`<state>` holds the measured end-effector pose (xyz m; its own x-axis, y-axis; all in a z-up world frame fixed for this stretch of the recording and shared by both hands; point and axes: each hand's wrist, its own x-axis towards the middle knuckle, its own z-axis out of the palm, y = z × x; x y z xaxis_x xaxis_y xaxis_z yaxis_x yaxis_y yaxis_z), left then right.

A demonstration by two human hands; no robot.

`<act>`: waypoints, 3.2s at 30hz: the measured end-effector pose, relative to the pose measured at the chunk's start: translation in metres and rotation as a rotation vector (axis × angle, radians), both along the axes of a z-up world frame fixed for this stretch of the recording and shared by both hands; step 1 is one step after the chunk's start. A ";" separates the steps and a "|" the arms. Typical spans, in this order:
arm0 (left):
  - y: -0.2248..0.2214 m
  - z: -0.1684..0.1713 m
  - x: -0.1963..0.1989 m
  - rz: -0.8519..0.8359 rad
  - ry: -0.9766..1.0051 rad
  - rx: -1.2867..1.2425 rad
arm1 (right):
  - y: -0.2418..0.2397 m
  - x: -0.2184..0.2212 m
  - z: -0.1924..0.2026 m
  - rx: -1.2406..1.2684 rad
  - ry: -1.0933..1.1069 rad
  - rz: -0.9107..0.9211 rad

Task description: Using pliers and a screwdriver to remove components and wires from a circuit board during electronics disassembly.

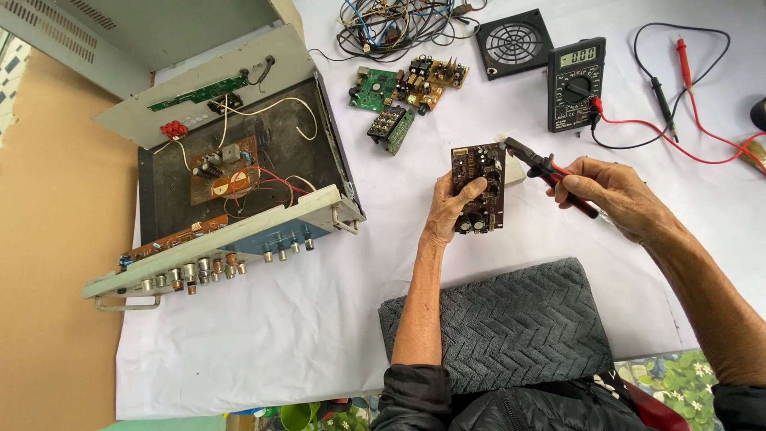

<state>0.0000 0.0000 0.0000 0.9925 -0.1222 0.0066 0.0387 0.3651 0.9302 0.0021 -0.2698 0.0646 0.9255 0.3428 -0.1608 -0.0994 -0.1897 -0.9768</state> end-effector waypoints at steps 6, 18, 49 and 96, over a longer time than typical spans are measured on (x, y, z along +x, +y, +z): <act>-0.001 -0.004 0.001 0.012 0.027 -0.021 | 0.000 0.002 -0.003 0.010 0.019 -0.005; 0.000 -0.012 0.000 -0.021 0.094 -0.120 | 0.001 0.004 -0.005 0.042 0.012 -0.002; -0.003 0.019 -0.008 -0.142 0.013 -0.237 | 0.021 0.001 0.003 -0.549 -0.269 -0.091; -0.016 0.035 -0.013 0.225 0.137 -0.417 | 0.089 0.003 -0.087 0.079 -0.358 -0.235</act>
<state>-0.0134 -0.0158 0.0346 0.9891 0.0810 -0.1232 0.0278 0.7185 0.6950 0.0047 -0.1803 -0.0220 0.9724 0.1148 0.2033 0.2172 -0.1253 -0.9681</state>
